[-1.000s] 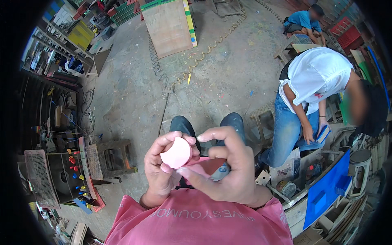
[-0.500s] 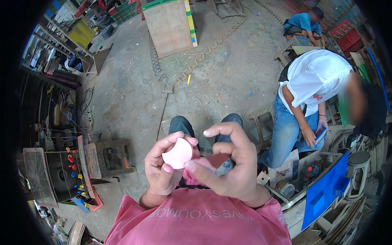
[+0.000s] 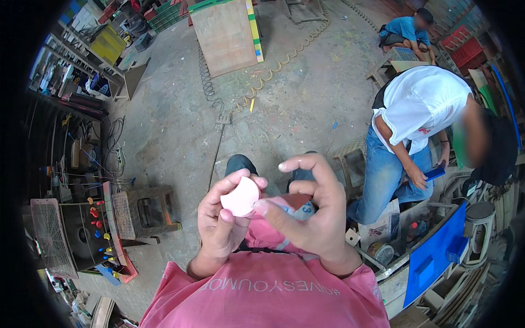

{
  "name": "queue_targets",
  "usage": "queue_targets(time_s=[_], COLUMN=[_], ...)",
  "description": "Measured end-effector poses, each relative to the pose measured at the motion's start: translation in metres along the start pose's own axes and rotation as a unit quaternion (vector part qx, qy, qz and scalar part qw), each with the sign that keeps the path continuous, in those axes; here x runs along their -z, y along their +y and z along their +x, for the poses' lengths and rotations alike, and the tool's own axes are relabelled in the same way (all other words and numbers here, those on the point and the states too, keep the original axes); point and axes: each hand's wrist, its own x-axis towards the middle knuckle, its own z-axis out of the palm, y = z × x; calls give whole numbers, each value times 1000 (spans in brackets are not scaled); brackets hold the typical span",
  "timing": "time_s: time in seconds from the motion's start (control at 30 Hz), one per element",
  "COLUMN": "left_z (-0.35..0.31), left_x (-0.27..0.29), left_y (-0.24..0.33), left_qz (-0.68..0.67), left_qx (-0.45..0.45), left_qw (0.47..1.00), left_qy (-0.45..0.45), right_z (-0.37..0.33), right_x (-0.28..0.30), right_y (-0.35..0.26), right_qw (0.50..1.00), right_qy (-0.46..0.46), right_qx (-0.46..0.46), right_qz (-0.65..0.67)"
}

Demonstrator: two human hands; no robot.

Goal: The person smooths a small pink plastic part using a piece of sandpaper. They hold the part in one hand and rub the sandpaper over its surface repeatedly, rotating the part to treat different sides. The person continues this sanding process throughout the clip.

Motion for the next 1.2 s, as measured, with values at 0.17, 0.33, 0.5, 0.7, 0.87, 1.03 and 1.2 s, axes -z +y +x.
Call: queue_targets(time_s=[0.17,0.33,0.5,0.7,0.87,1.03,1.2], left_z=[-1,-1,0,3,11,22,33], left_x=[2,-2,1,3,-1,-8,-15], left_y=[-1,0,4,4,9,11,3], left_qz=[-16,-26,-87,-144,-168,-93,-58], left_qx=[14,37,69,75,123,143,139], left_qw=[1000,999,993,985,977,985,989], left_qy=[-5,8,-36,-59,-54,-24,-1], right_z=[-5,-2,1,1,-4,-4,-9], right_x=[-7,0,6,7,7,13,31], right_y=[-2,3,8,4,2,2,0], right_qw=[998,1000,998,992,998,993,996], right_qy=[-28,3,9,25,0,53,68], right_qx=[38,3,-30,-50,-32,-47,-18], right_qz=[-48,-13,52,110,56,98,50])
